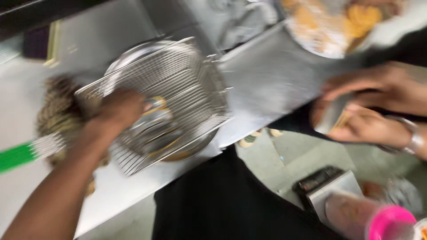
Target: The person places round yellow food items into metal molds and stacks them inside a wire fry basket. Another person assists by handing over additional molds. The process continues until the basket is filled with stacked molds.
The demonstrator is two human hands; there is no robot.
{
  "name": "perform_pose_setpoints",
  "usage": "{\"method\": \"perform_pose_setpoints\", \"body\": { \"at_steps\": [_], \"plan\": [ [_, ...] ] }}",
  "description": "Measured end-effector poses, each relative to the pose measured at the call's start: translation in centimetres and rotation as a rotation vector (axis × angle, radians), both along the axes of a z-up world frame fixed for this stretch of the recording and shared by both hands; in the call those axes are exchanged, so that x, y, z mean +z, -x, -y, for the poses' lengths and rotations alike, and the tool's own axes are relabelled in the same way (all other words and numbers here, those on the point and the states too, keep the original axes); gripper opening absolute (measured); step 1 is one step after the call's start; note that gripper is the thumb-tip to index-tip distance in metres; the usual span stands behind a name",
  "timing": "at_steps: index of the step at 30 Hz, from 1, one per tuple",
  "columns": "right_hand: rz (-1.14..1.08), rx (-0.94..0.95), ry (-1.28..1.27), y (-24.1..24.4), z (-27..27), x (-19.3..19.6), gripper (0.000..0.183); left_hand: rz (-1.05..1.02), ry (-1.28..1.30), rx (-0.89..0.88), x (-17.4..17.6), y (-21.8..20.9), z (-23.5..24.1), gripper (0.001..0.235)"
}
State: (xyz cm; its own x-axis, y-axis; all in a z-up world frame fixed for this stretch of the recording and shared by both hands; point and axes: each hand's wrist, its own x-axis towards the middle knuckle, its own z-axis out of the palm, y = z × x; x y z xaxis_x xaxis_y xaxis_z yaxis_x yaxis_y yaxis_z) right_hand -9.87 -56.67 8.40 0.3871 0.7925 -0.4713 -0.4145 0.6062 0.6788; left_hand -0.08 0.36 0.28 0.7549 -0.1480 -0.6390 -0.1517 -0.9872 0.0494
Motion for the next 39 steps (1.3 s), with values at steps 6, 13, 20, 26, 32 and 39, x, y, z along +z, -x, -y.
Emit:
{"method": "perform_pose_setpoints", "body": {
  "at_steps": [6, 13, 20, 26, 32, 39],
  "plan": [
    [0.01, 0.114, 0.147, -0.5, 0.1, -3.2, 0.032, 0.051, 0.107, 0.149, -2.0, 0.2, 0.0, 0.036],
    [-1.461, -1.011, -1.539, -1.2, -4.2, -1.2, 0.036, 0.094, 0.124, 0.084, -0.9, 0.8, -0.1, 0.035],
    [-2.011, -0.506, -2.103, -9.7, -23.0, 1.0, 0.041, 0.184, 0.108, 0.02, -3.1, 1.2, 0.0, 0.026],
    [-2.238, -0.481, -1.88, -12.0, -38.7, -7.4, 0.04, 0.255, 0.232, 0.121, -4.1, 2.2, 0.1, 0.026],
    [-2.297, -0.415, -1.762, -12.1, -41.1, -8.9, 0.044, 0.135, 0.199, 0.223, -4.4, 3.1, 1.1, 0.028],
    [-2.375, -0.49, -1.755, -12.0, -41.4, -9.9, 0.035, 0.24, 0.182, 0.304, -4.9, 3.3, 2.3, 0.03]
  ]
}}
